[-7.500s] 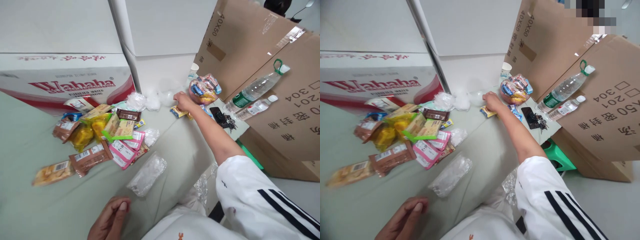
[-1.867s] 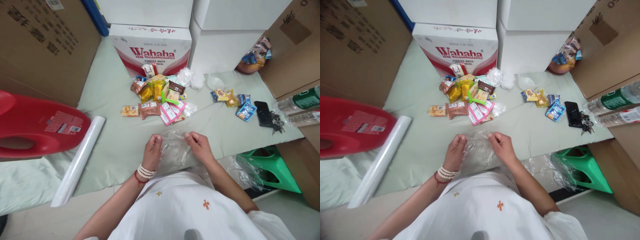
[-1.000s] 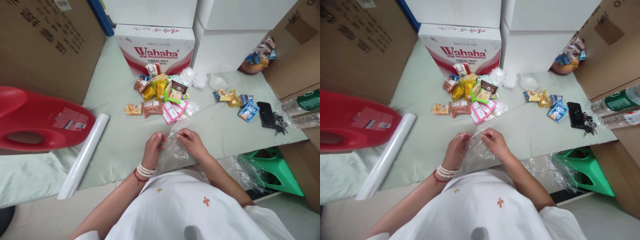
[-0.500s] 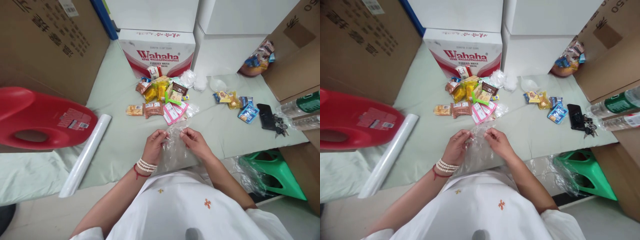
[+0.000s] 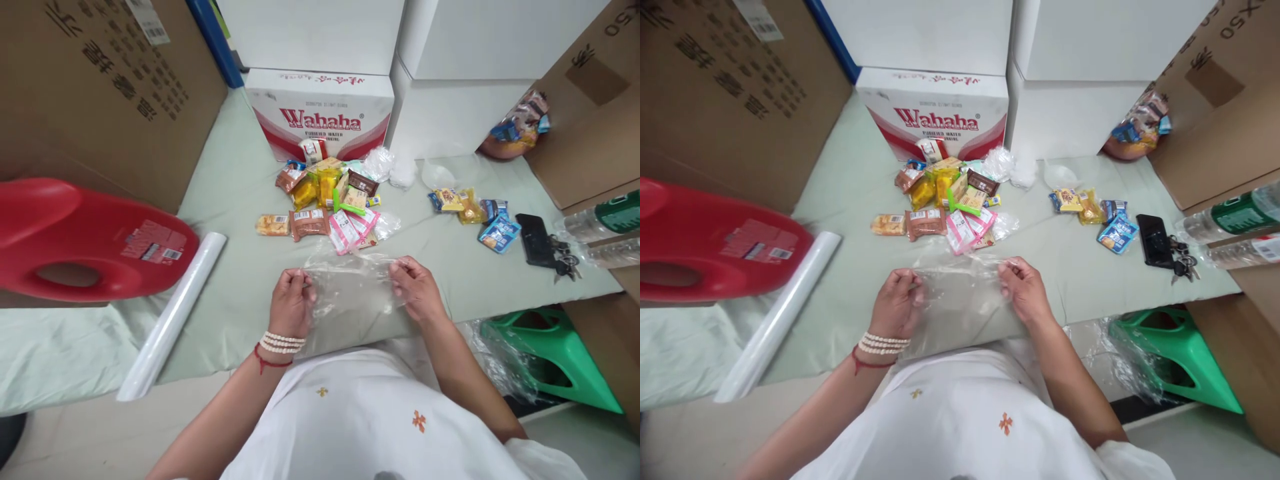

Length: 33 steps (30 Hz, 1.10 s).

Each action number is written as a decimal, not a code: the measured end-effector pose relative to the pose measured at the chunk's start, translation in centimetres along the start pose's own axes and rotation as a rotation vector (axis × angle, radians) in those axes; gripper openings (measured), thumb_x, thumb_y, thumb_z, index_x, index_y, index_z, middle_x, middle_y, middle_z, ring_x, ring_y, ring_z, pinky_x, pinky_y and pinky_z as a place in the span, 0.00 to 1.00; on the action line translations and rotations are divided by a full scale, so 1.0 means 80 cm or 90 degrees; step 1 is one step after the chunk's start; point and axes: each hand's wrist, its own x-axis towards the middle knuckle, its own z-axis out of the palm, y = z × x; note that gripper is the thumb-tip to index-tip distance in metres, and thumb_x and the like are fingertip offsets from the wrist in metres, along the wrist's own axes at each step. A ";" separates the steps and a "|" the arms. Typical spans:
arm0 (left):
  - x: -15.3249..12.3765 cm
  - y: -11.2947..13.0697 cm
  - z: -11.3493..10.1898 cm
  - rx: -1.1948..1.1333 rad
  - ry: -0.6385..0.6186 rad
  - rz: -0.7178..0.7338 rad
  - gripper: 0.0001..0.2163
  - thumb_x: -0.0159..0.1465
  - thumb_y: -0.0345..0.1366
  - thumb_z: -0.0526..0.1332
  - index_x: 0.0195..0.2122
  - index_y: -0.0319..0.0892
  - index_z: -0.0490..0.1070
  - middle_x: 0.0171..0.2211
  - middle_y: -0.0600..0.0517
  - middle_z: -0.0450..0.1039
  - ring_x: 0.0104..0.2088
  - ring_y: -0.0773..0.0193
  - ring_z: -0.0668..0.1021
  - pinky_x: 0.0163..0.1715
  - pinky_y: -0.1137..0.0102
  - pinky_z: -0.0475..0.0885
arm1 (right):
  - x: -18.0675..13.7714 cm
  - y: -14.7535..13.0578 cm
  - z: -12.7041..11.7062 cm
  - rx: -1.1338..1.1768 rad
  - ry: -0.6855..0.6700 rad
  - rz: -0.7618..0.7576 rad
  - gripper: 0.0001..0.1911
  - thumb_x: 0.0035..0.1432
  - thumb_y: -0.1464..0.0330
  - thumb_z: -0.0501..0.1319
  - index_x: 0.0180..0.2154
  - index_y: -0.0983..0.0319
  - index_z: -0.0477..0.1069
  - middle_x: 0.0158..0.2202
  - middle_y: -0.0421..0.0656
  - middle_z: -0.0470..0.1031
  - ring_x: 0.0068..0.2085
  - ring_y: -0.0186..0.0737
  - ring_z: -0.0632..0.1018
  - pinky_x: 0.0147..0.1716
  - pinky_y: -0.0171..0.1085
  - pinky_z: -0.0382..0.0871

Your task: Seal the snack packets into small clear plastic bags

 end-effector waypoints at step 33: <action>0.030 -0.042 -0.018 0.784 -0.321 0.478 0.21 0.71 0.39 0.53 0.19 0.44 0.65 0.53 0.47 0.82 0.64 0.46 0.74 0.67 0.37 0.53 | 0.038 -0.006 -0.090 -0.451 0.017 -0.016 0.24 0.54 0.49 0.67 0.45 0.59 0.78 0.29 0.39 0.76 0.30 0.39 0.74 0.31 0.36 0.66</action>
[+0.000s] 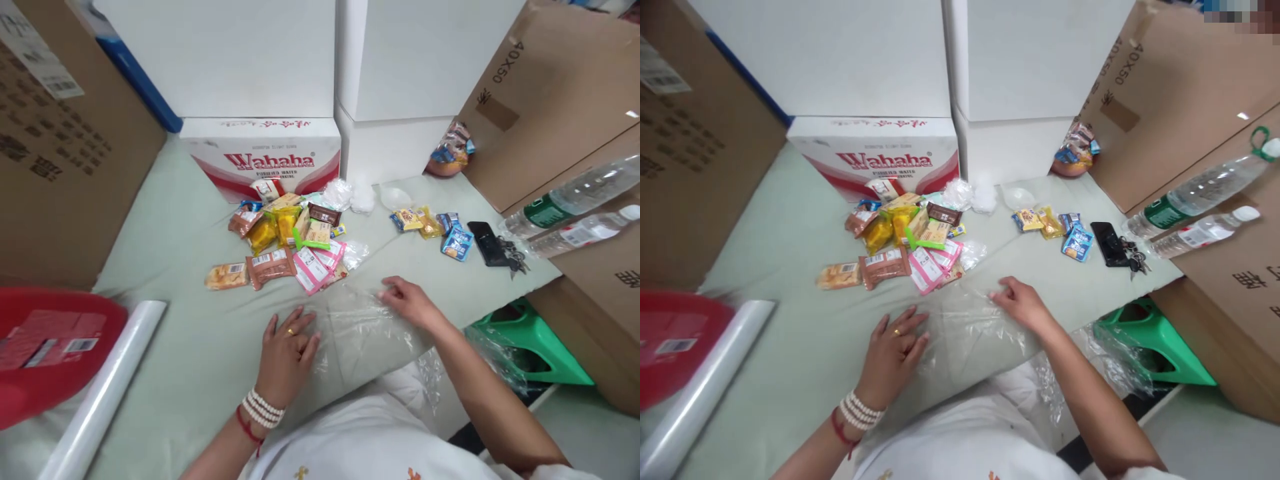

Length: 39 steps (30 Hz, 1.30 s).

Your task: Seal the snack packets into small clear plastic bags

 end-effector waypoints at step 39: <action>-0.034 0.018 0.000 0.185 -0.033 0.011 0.29 0.67 0.34 0.54 0.71 0.39 0.59 0.73 0.38 0.56 0.72 0.46 0.63 0.71 0.37 0.35 | 0.154 -0.153 0.093 -0.527 -0.054 -0.135 0.34 0.61 0.50 0.65 0.63 0.58 0.70 0.61 0.54 0.72 0.59 0.62 0.69 0.55 0.53 0.66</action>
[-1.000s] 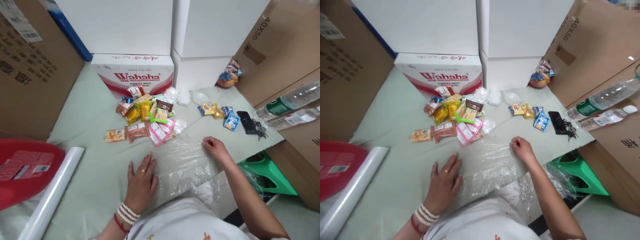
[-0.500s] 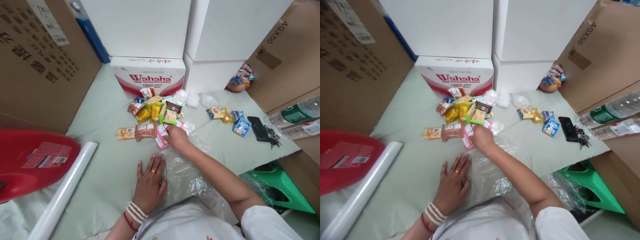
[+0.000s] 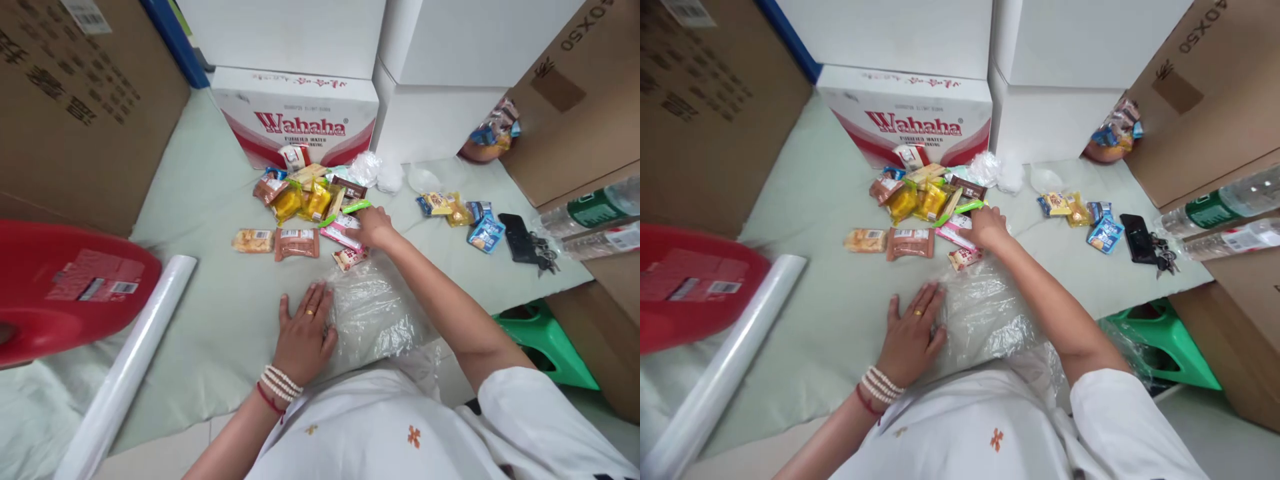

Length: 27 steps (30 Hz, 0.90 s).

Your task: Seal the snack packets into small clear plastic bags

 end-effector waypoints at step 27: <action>-0.030 0.006 0.012 0.055 -0.023 -0.048 0.35 0.70 0.50 0.53 0.74 0.38 0.53 0.74 0.34 0.50 0.73 0.40 0.59 0.69 0.34 0.39 | -0.153 0.041 0.003 0.033 -0.130 -0.366 0.24 0.62 0.60 0.69 0.57 0.61 0.74 0.55 0.53 0.75 0.54 0.53 0.73 0.51 0.45 0.67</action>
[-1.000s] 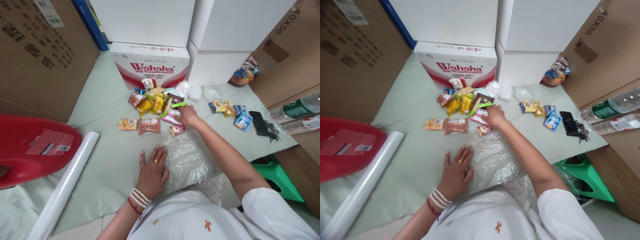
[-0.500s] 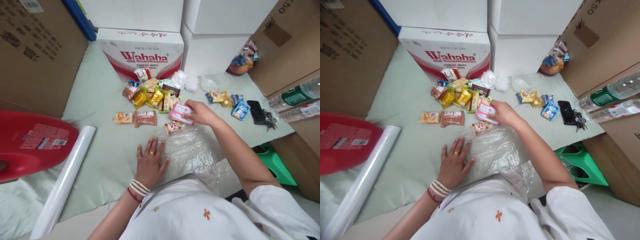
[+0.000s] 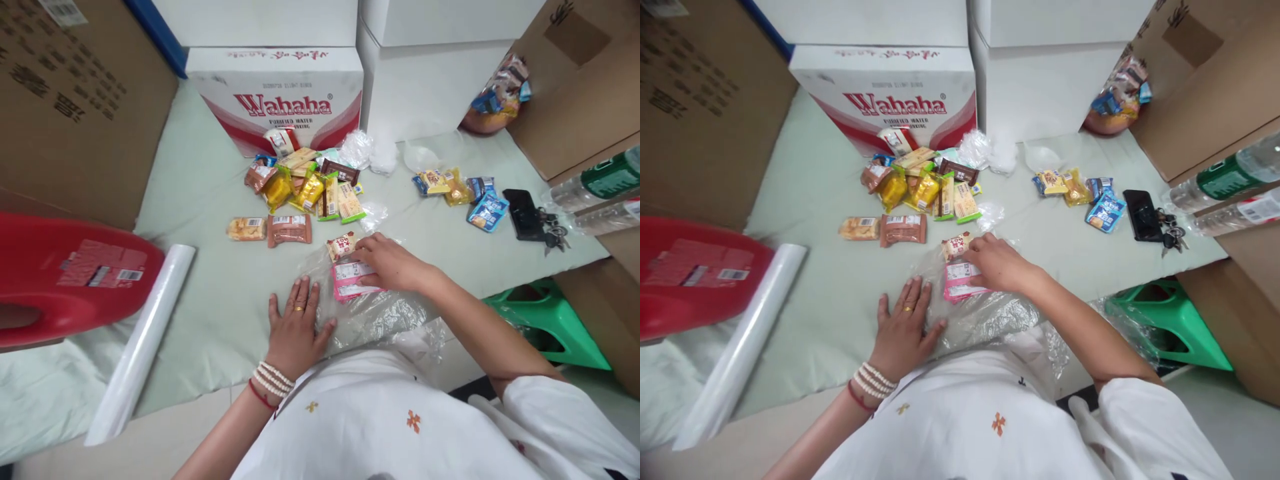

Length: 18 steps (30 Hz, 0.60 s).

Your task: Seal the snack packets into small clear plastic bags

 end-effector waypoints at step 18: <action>-0.001 -0.004 0.000 -0.004 0.000 -0.004 0.37 0.70 0.52 0.52 0.75 0.37 0.50 0.74 0.34 0.52 0.72 0.40 0.60 0.70 0.37 0.37 | -0.017 0.000 0.048 -0.139 0.057 -0.064 0.36 0.60 0.65 0.68 0.67 0.62 0.61 0.67 0.57 0.64 0.67 0.61 0.60 0.61 0.56 0.56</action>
